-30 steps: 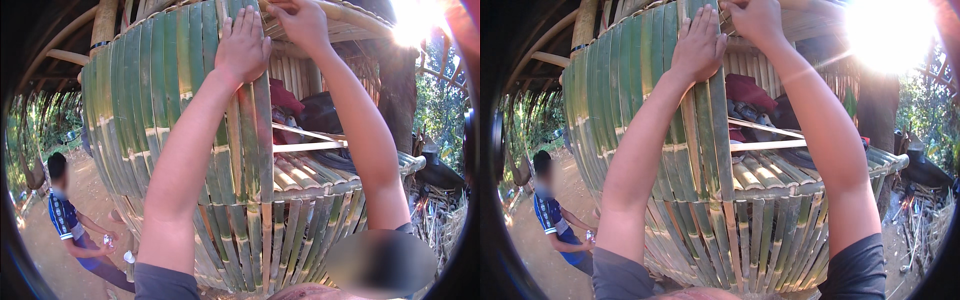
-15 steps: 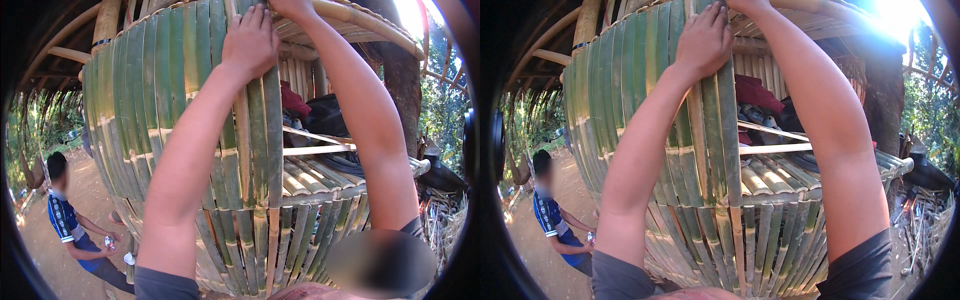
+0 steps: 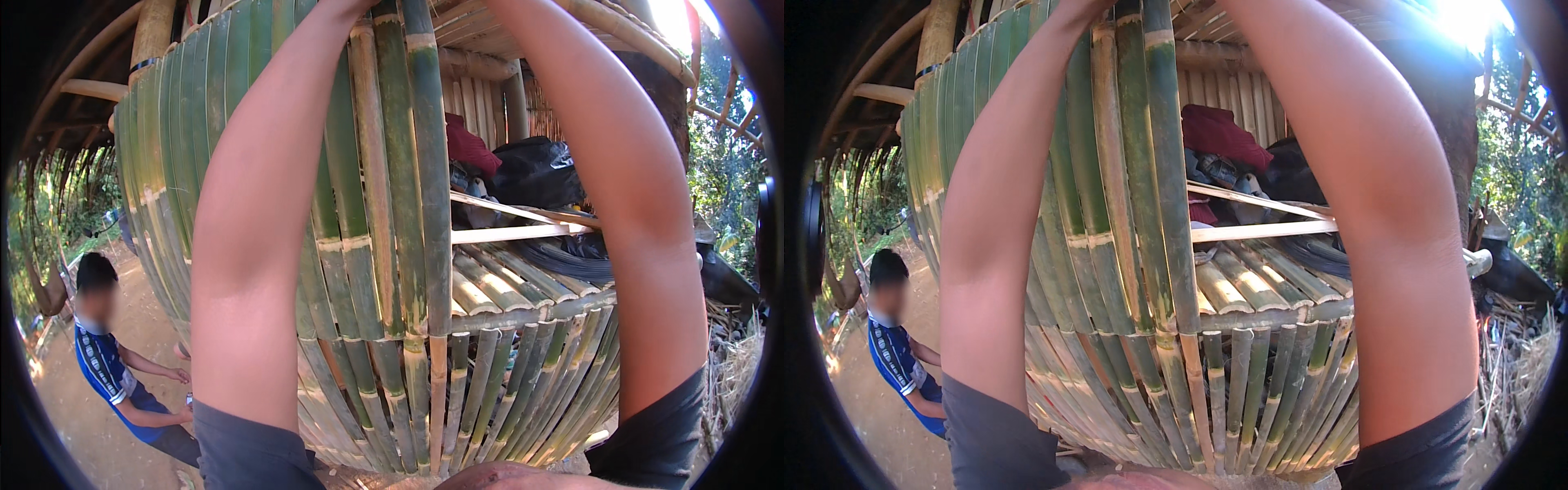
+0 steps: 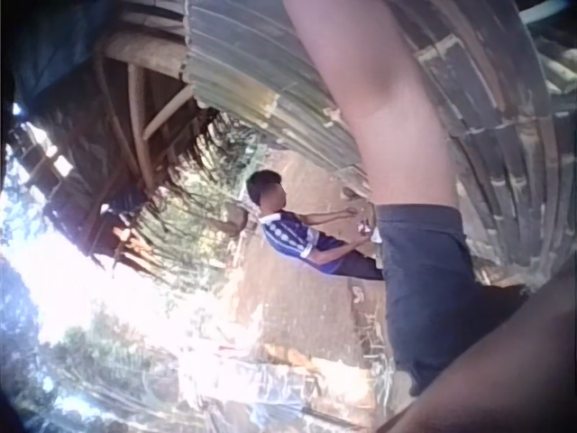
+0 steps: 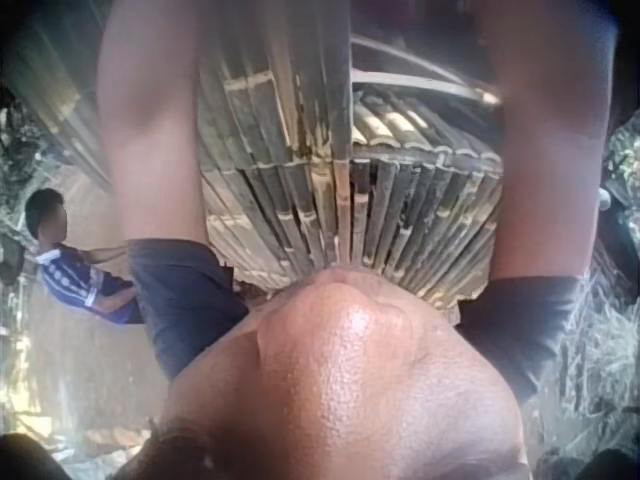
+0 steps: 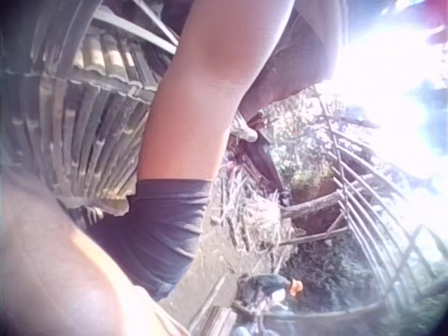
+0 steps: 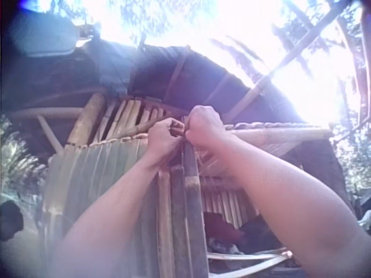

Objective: The person constructs a bamboo structure by fitting split bamboo poles into a vertical frame and securing them with a hammer. They also sit on the ground to process bamboo strips using a knife and a wooden block.

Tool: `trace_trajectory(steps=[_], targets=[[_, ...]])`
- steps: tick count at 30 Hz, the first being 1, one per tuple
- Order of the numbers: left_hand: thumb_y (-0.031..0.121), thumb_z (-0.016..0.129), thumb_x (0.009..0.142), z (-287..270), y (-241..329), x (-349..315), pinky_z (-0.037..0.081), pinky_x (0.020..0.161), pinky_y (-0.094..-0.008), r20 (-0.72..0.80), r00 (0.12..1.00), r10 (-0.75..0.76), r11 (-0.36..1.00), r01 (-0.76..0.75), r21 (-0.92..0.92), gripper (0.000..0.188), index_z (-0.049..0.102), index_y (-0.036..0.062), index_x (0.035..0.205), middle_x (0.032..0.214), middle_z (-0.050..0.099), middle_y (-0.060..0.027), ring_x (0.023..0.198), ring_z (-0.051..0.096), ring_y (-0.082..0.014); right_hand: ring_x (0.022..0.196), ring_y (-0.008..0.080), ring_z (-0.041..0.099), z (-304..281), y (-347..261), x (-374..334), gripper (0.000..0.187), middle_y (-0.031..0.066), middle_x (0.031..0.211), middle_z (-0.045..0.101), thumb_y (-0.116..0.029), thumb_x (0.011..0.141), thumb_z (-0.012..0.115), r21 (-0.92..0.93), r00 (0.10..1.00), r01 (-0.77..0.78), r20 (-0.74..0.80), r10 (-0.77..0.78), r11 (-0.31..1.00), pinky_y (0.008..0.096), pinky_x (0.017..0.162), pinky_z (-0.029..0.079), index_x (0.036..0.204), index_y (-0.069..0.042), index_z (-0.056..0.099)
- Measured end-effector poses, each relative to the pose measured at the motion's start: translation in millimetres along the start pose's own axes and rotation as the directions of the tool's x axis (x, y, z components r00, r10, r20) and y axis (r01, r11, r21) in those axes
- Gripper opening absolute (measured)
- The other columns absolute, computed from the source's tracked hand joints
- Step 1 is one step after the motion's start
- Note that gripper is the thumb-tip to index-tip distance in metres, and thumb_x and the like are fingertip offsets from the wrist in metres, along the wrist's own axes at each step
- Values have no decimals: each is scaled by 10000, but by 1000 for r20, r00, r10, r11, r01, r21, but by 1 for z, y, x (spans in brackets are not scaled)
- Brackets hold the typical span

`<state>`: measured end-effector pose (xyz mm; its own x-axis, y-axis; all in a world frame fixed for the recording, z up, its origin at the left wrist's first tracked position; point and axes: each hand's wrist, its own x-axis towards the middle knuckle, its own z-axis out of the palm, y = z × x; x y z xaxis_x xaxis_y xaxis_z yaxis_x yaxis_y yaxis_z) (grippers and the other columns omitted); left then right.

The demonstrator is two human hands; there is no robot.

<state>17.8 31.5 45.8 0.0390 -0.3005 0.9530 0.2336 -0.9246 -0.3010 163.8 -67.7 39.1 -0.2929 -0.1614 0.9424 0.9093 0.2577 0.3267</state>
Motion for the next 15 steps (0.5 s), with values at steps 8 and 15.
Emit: trace_trajectory(steps=[8,15], targets=[[66,803,781,-5,11,-2,589,803,-310,74,997,-39,999,38,14,270,746,-12,1032,963,775,-132,891,745,-182,829,384,725,-5,10,-5,191,210,843,729,-55,716,692,33,993,106,44,-107,994,444,803,581,852,-105,817],[39,807,785,-8,3,2,588,794,-309,47,998,30,999,-29,-42,232,739,-10,1002,966,772,-143,902,750,-189,789,402,709,-3,14,0,156,215,801,703,-88,725,682,-10,975,216,61,-215,976,454,753,572,830,-90,797]])
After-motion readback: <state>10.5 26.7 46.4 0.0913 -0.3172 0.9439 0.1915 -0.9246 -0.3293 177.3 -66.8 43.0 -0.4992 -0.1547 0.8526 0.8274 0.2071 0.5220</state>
